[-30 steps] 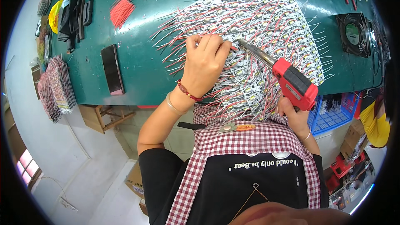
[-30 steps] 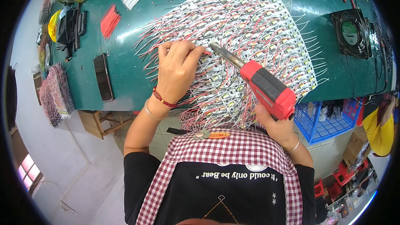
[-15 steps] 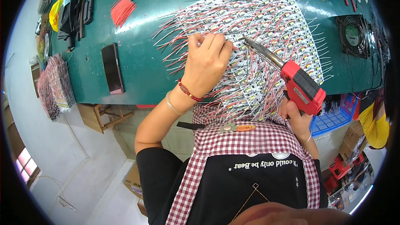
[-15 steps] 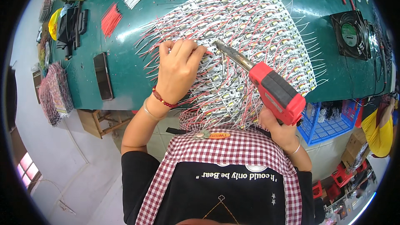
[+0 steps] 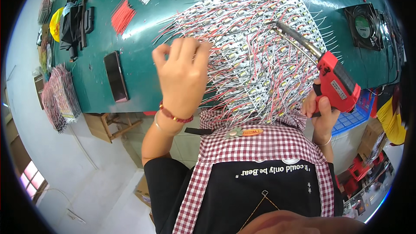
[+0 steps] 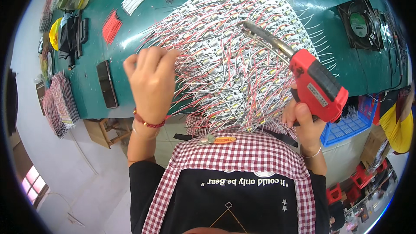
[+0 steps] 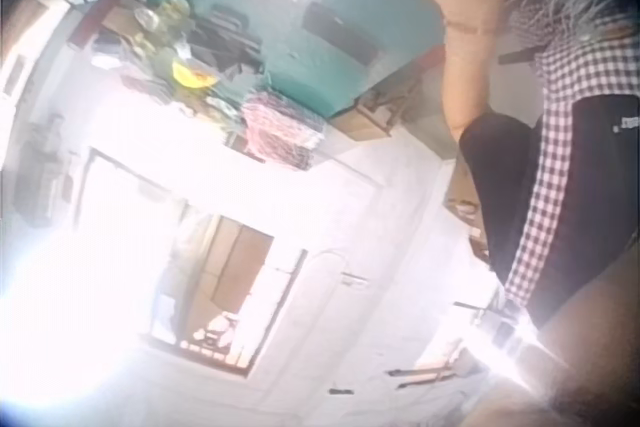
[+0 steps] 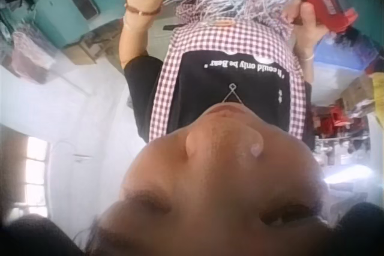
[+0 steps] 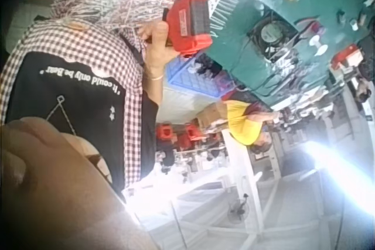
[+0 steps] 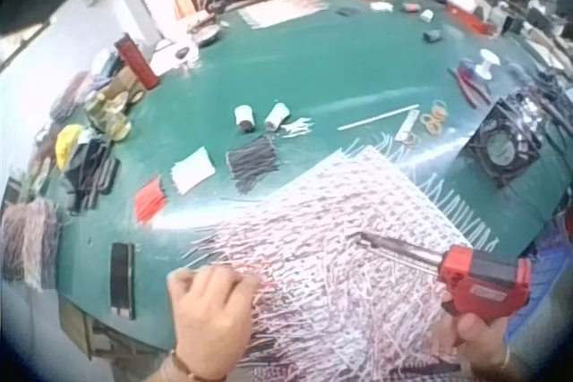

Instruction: The person uses a soldering iron to attach small wires to a large grid of LED lights. They systematically move the soldering iron across the board, applying heat to secure the connections while holding the wires in place with their other hand.

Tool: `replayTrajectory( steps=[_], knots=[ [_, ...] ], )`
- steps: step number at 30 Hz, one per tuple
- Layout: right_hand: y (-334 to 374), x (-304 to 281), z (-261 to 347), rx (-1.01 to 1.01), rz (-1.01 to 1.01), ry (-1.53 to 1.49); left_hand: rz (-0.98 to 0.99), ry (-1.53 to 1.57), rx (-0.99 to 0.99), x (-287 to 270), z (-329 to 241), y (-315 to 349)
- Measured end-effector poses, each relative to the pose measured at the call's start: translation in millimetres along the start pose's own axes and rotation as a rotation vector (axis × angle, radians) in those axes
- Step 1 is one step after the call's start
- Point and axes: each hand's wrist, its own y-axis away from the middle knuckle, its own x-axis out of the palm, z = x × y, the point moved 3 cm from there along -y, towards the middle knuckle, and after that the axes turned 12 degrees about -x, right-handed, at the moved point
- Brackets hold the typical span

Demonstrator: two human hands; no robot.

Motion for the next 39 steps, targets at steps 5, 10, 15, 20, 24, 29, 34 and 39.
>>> replayTrajectory(
  steps=[5, 10, 15, 20, 24, 29, 34, 39],
  knots=[
    [-6, 0, 1, 0.009, -0.031, -0.053, 0.121, 0.333, 0.093, 8, -22, 8],
    [0, 1, 1, 0.012, 0.047, -0.029, 0.159, 0.338, 0.103, 38, -26, 17],
    [3, 0, -3, 0.041, 0.042, -0.048, 0.141, 0.387, 0.056, 33, -23, 15],
    [11, -3, -8, 0.078, 0.102, -0.118, 0.075, 0.374, 0.048, 32, -19, 22],
    [21, -3, -18, 0.171, 0.169, -0.123, 0.074, 0.402, 0.085, 43, -20, 26],
    [30, -6, -26, 0.246, 0.206, -0.044, 0.095, 0.408, 0.066, 44, -23, 25],
    [30, -7, -25, 0.27, 0.242, 0.039, 0.096, 0.374, 0.035, 44, -28, 23],
    [30, -6, -23, 0.269, 0.239, 0.05, 0.121, 0.336, 0.029, 39, -28, 16]
  ],
)
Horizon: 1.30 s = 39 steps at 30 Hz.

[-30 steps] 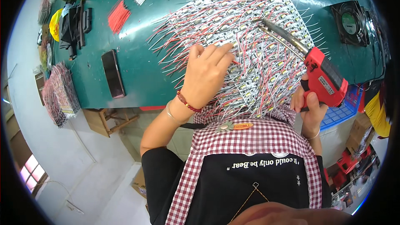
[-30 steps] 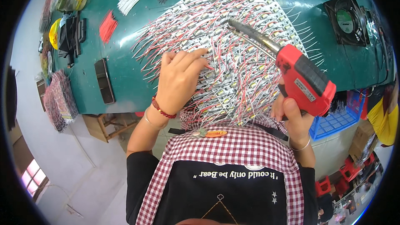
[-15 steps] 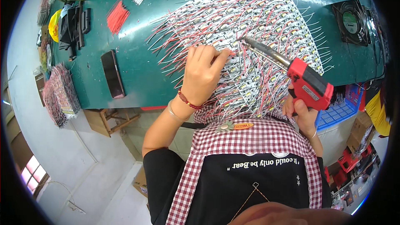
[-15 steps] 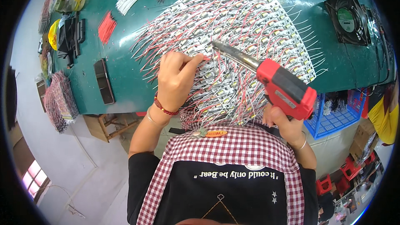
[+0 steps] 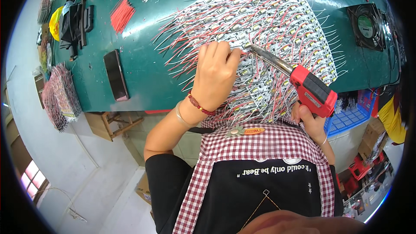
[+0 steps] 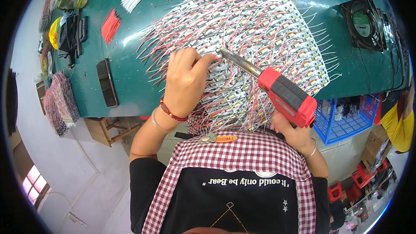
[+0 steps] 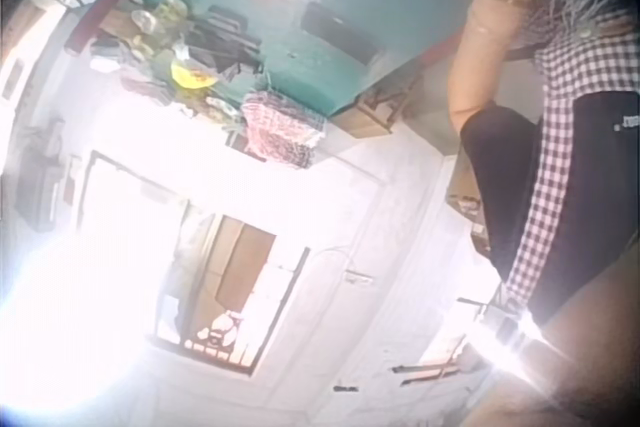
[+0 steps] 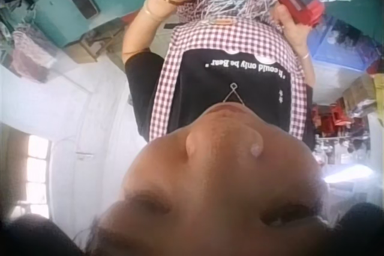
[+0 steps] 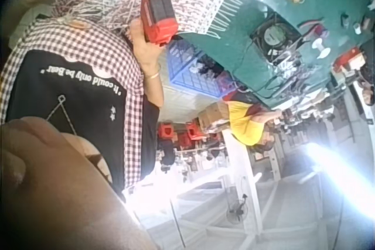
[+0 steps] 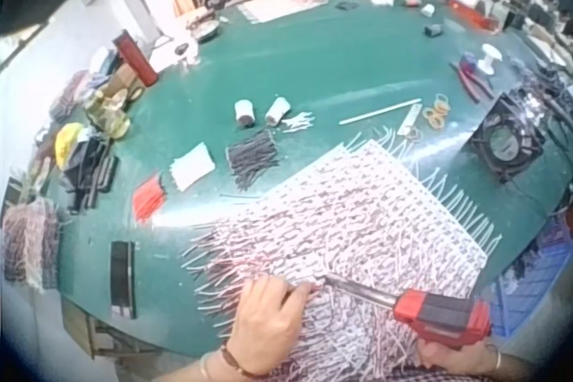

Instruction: The person uses a soldering iron to attach small wires to a large grid of LED lights. They systematically move the soldering iron across the board, applying heat to secure the connections while holding the wires in place with their other hand.

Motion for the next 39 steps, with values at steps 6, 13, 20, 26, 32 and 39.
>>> replayTrajectory(
  steps=[6, 13, 20, 26, 32, 39],
  knots=[
    [2, -2, -4, 0.037, 0.038, 0.045, 0.039, -0.045, 0.025, -1, -3, -3],
    [5, -1, -3, 0.021, 0.021, 0.062, 0.054, -0.071, 0.047, -1, -5, -6],
    [2, 0, 3, -0.011, 0.01, -0.023, 0.081, -0.096, 0.052, -2, -7, -7],
    [-2, 4, 7, -0.126, -0.044, -0.107, 0.095, -0.129, 0.062, -5, -7, -8],
    [-6, -4, 15, -0.177, -0.109, -0.103, 0.142, -0.13, -0.086, -36, 10, 1],
    [-18, -11, 24, -0.283, -0.259, -0.133, 0.022, -0.121, -0.228, -75, 1, 0]
  ],
)
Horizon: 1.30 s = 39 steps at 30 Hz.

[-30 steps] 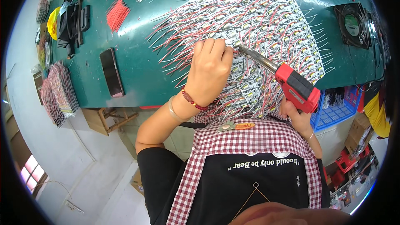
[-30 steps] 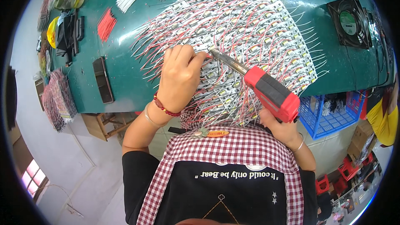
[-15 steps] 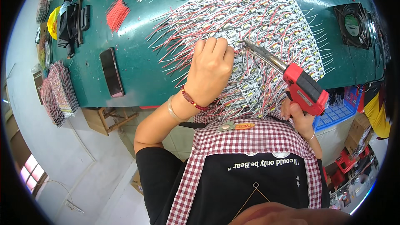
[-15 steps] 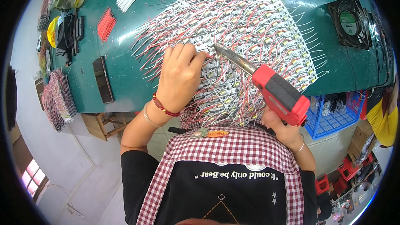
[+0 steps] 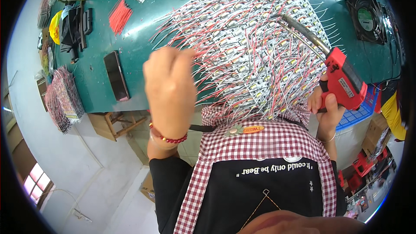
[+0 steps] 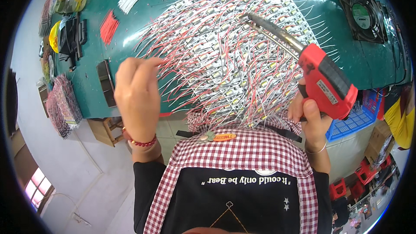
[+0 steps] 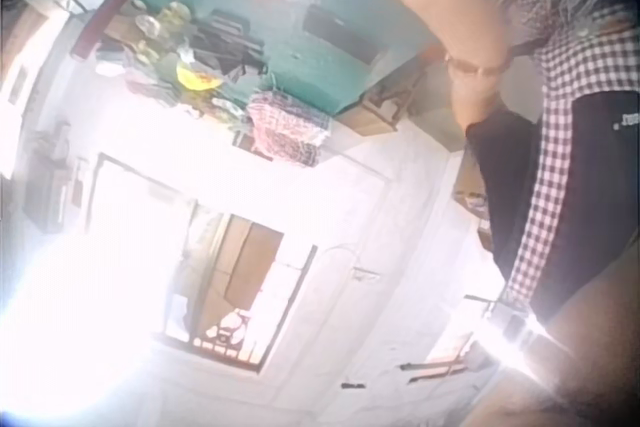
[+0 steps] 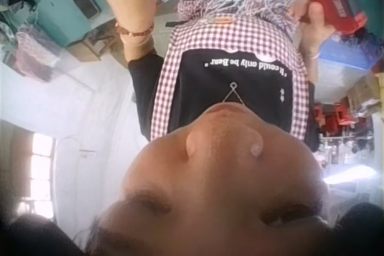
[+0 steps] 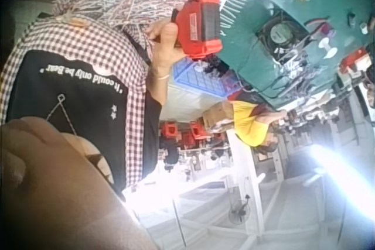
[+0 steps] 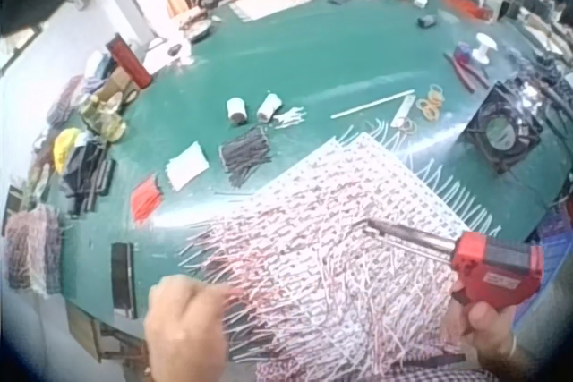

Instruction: The person uses a soldering iron to attach small wires to a large grid of LED lights. They systematically move the soldering iron across the board, applying heat to secure the connections while holding the wires in place with their other hand.

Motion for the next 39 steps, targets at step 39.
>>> replayTrajectory(
  steps=[39],
  knots=[
    [18, -2, -5, 0.125, 0.157, -0.034, 0.059, 0.174, 0.227, 81, -17, 12]
  ],
)
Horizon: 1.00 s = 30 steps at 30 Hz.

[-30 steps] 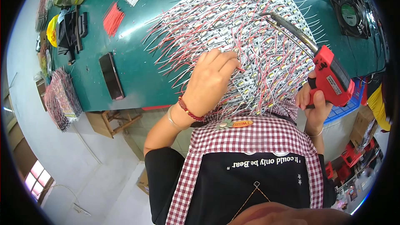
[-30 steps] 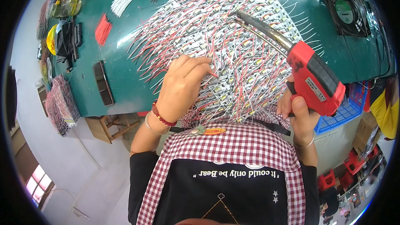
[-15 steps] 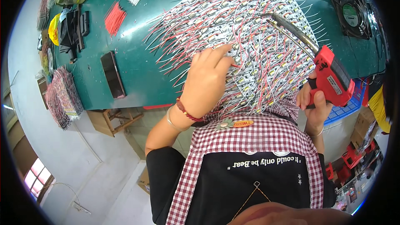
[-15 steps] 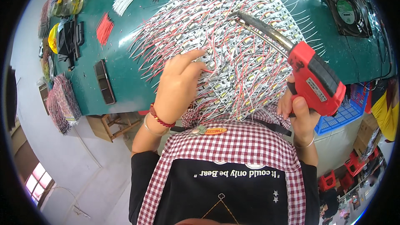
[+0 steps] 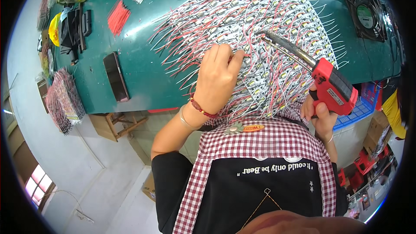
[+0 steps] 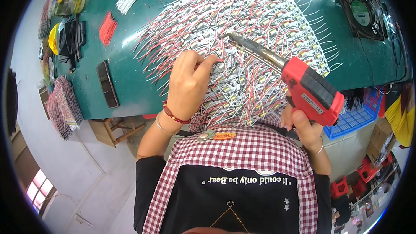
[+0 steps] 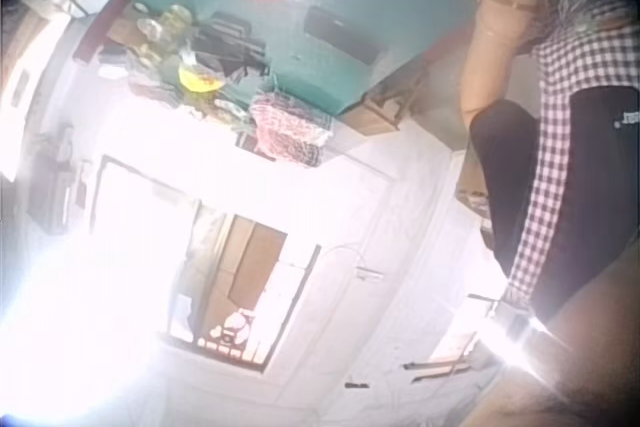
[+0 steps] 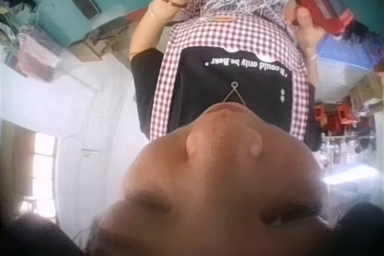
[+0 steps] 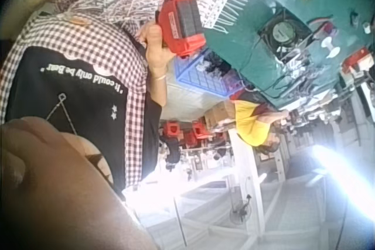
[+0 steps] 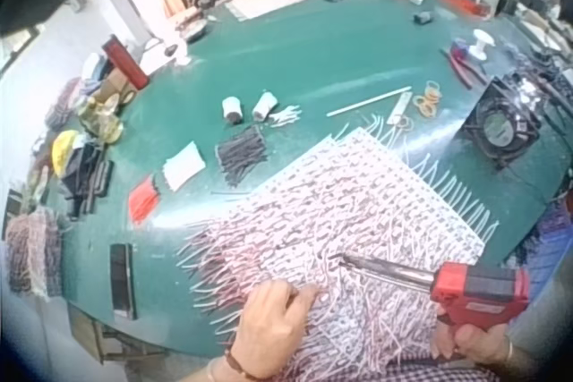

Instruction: The person uses a soldering iron to attach small wires to a large grid of LED lights. They systematically move the soldering iron across the board, applying heat to secure the connections while holding the wires in place with their other hand.

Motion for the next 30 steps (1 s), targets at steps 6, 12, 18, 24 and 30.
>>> replayTrajectory(
  steps=[6, 12, 18, 24, 30],
  knots=[
    [3, 0, -1, 0.013, 0.009, 0.011, -0.026, -0.016, -0.003, -5, -3, 5],
    [6, -1, -3, 0.055, 0.014, -0.042, -0.164, -0.092, 0.026, -8, -4, 4],
    [8, -2, -7, 0.059, 0.052, -0.025, -0.146, -0.11, 0.031, -9, -3, 3],
    [17, -6, -16, 0.116, 0.098, 0.054, -0.085, -0.115, 0.043, -1, -7, 6],
    [21, -12, -21, 0.157, 0.15, 0.126, -0.098, -0.118, -0.004, -1, -9, 5]
  ],
)
